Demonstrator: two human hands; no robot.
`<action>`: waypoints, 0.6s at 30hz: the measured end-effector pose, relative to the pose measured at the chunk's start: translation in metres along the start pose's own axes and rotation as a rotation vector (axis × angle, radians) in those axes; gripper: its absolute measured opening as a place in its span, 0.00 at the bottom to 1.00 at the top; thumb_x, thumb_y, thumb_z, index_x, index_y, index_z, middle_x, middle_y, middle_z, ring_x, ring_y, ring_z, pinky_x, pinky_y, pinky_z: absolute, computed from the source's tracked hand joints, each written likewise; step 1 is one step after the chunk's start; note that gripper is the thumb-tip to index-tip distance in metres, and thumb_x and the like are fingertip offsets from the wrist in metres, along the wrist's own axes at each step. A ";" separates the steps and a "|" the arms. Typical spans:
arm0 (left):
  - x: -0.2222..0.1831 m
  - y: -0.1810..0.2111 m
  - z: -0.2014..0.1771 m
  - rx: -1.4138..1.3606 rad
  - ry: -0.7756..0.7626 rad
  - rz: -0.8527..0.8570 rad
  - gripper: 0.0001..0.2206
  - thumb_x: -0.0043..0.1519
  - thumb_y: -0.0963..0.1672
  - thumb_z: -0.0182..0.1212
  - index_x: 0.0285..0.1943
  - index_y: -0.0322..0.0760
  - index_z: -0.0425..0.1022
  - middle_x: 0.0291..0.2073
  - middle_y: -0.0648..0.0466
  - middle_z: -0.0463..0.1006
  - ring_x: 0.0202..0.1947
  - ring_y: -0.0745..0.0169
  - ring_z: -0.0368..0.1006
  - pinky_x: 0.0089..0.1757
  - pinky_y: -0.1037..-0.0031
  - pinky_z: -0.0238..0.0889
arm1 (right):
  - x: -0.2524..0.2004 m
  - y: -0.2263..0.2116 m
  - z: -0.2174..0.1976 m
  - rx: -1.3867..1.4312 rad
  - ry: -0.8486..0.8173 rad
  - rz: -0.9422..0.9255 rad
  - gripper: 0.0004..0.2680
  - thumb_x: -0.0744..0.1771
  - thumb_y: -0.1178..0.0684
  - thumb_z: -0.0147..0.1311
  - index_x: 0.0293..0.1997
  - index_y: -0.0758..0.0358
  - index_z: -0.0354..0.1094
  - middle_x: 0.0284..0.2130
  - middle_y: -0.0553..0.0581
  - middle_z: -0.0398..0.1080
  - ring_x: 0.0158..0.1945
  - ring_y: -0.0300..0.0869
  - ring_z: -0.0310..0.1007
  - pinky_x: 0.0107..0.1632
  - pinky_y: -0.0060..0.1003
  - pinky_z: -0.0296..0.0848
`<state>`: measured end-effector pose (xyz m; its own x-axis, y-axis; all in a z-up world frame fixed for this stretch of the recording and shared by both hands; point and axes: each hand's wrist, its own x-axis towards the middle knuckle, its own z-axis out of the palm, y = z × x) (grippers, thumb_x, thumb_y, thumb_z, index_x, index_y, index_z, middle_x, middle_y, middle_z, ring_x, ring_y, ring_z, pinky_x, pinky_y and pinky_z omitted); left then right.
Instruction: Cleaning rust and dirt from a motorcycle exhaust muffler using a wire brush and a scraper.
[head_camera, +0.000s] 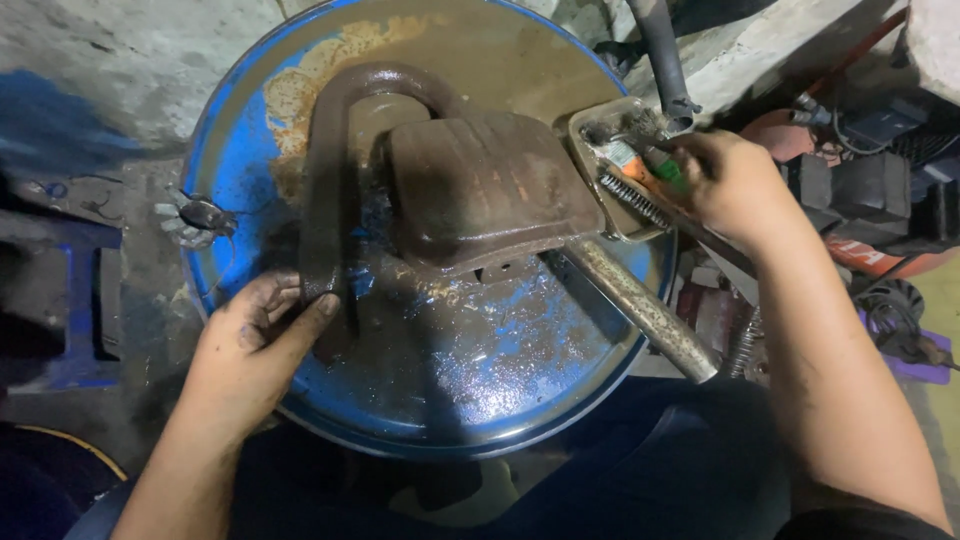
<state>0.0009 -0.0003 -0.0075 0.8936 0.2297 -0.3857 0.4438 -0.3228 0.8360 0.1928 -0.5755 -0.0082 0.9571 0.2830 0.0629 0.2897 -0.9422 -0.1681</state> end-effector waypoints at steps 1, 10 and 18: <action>0.000 0.000 0.000 0.008 0.003 -0.010 0.13 0.71 0.46 0.79 0.61 0.38 0.88 0.52 0.56 0.94 0.58 0.68 0.88 0.60 0.70 0.77 | 0.001 0.002 -0.004 0.090 -0.064 0.111 0.19 0.75 0.45 0.66 0.71 0.69 0.83 0.59 0.76 0.84 0.62 0.70 0.82 0.59 0.65 0.77; 0.003 -0.002 0.001 0.056 0.005 -0.030 0.19 0.69 0.49 0.79 0.66 0.38 0.86 0.55 0.56 0.93 0.62 0.67 0.87 0.64 0.70 0.76 | -0.015 0.018 -0.033 0.334 -0.148 0.349 0.12 0.84 0.48 0.54 0.59 0.66 0.79 0.45 0.55 0.76 0.48 0.47 0.69 0.54 0.48 0.68; 0.001 0.020 -0.002 0.145 -0.038 -0.047 0.14 0.73 0.50 0.74 0.61 0.43 0.91 0.53 0.60 0.95 0.59 0.66 0.88 0.59 0.67 0.74 | -0.037 0.015 -0.056 0.630 -0.197 0.322 0.14 0.86 0.55 0.44 0.57 0.74 0.78 0.44 0.64 0.75 0.41 0.48 0.70 0.47 0.47 0.71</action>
<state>0.0100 -0.0047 0.0095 0.8723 0.2137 -0.4398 0.4878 -0.4425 0.7525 0.1611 -0.6099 0.0418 0.9631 0.0919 -0.2529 -0.1114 -0.7194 -0.6856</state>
